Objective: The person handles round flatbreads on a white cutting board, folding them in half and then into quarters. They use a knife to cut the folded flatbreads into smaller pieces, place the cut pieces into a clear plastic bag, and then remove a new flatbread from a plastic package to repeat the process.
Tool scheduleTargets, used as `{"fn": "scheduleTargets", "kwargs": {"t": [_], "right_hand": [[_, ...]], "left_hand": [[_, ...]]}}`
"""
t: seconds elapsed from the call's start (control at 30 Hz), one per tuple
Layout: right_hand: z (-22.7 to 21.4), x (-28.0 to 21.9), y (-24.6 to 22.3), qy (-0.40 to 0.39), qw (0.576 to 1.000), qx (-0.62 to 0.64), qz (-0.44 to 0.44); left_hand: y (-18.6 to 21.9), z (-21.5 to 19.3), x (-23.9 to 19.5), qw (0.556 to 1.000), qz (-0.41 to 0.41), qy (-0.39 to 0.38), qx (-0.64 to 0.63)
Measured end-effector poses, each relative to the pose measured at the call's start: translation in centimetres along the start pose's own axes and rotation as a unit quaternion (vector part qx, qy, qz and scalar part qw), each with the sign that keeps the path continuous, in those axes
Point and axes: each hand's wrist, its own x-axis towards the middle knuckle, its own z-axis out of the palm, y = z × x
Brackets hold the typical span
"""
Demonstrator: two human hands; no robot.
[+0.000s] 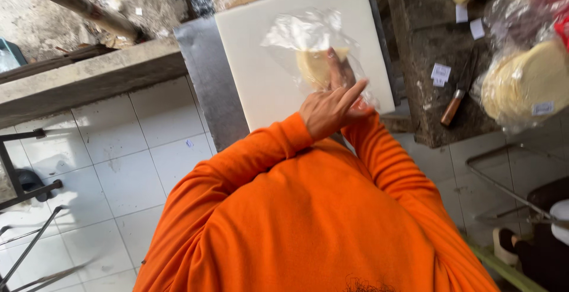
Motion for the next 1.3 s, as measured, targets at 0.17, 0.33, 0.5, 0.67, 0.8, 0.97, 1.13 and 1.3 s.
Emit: {"fn": "scheduleTargets", "kwargs": {"t": [0.17, 0.33, 0.5, 0.67, 0.8, 0.97, 1.13, 1.3], "right_hand": [[-0.2, 1.0, -2.2, 0.092, 0.883, 0.353, 0.295], [0.4, 2.6, -2.5, 0.153, 0.908, 0.232, 0.313], [0.0, 3.0, -1.7, 0.234, 0.846, 0.385, 0.285], [1.1, 3.1, 0.3, 0.247, 0.841, 0.335, 0.345], [0.4, 2.7, 0.6, 0.169, 0.872, 0.309, 0.341], [-0.2, 0.6, -2.9, 0.038, 0.903, 0.267, 0.333], [-0.5, -0.1, -7.0, -0.066, 0.916, 0.188, 0.348], [-1.3, -1.0, -6.5, -0.041, 0.917, 0.156, 0.366]], "left_hand": [[-2.1, -1.8, -2.7, 0.993, -0.092, -0.025, 0.071], [-3.5, -1.0, -3.0, 0.982, -0.116, -0.133, -0.062], [-1.2, -1.8, -2.9, 0.948, -0.027, -0.143, -0.283], [-0.4, -2.9, -1.3, 0.93, 0.041, -0.182, -0.316], [-0.3, -3.5, -1.1, 0.913, 0.088, -0.215, -0.335], [-0.3, -3.0, -1.4, 0.907, 0.078, -0.22, -0.352], [-0.3, -2.7, -1.5, 0.898, 0.052, -0.249, -0.359], [0.1, -3.0, -1.8, 0.903, 0.021, -0.302, -0.306]]}}
